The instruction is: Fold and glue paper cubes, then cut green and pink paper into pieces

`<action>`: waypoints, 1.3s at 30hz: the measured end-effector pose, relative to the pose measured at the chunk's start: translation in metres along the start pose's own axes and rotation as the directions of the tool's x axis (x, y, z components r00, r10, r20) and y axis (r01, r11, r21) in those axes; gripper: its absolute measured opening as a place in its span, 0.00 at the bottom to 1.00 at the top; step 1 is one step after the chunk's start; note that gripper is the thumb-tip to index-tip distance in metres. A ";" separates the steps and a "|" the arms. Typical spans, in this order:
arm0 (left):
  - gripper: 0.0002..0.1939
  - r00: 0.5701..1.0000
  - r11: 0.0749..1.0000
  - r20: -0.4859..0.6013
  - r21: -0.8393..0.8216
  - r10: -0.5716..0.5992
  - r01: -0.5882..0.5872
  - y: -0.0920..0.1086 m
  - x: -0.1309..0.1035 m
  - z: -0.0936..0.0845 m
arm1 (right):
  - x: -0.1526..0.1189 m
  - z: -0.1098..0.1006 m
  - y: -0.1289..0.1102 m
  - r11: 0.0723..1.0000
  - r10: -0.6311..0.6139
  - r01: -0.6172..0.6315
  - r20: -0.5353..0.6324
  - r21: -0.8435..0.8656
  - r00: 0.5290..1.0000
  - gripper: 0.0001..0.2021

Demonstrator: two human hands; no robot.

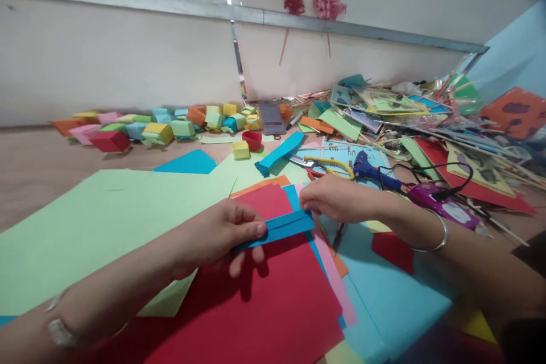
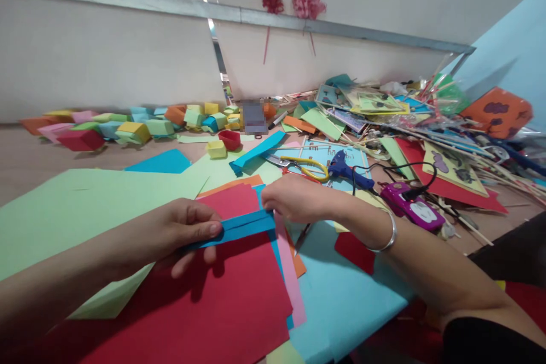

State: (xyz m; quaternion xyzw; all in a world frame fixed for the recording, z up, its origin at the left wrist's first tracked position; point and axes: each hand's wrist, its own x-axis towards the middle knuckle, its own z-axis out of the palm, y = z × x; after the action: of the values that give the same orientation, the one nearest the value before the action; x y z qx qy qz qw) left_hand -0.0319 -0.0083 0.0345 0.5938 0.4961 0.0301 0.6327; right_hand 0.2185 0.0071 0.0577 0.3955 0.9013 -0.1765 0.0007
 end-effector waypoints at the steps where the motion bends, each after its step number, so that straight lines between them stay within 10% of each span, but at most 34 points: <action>1: 0.30 1.000 1.000 -0.017 0.008 0.009 -0.009 -0.001 0.001 -0.002 | 0.000 -0.002 0.004 0.999 0.044 -0.043 -0.047 0.013 0.998 0.09; 5: 0.29 0.999 0.999 -0.029 0.016 0.035 -0.034 -0.003 0.004 -0.004 | 0.001 0.001 0.006 0.966 0.113 -0.025 -0.335 0.256 0.936 0.11; 10: 0.30 0.997 0.997 0.010 0.005 0.072 -0.072 -0.004 0.007 0.000 | 0.004 0.019 -0.010 0.930 -0.057 0.115 -0.174 0.348 0.983 0.09; 15: 0.24 0.996 0.996 -0.008 -0.012 0.089 -0.089 0.003 0.002 -0.015 | 0.004 0.015 0.000 0.949 0.036 -0.001 -0.103 0.316 0.994 0.09; 22: 0.23 0.908 0.975 -0.358 0.045 0.218 -0.216 0.004 0.004 -0.021 | 0.006 0.014 0.006 0.924 0.109 -0.065 -0.097 0.376 0.989 0.11; 27: 0.21 0.923 0.937 -0.248 0.265 0.294 -0.228 0.003 0.004 -0.008 | 0.005 0.015 0.001 0.875 0.192 -0.140 -0.066 0.462 0.979 0.10; 33: 0.18 0.911 0.943 -0.257 0.174 0.322 -0.284 0.005 0.001 -0.002 | 0.006 0.019 0.000 0.793 0.221 -0.162 -0.030 0.588 0.975 0.10; 39: 0.22 0.952 0.949 -0.287 -0.257 0.106 -0.184 0.005 0.000 0.013 | 0.007 0.024 -0.004 0.796 0.166 -0.107 -0.046 0.596 0.985 0.11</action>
State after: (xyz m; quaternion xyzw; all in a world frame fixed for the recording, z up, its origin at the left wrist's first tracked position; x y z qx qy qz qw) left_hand -0.0204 -0.0161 0.0353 0.5235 0.5227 0.2274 0.6332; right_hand 0.2073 0.0023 0.0358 0.4479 0.7695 -0.4287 -0.1530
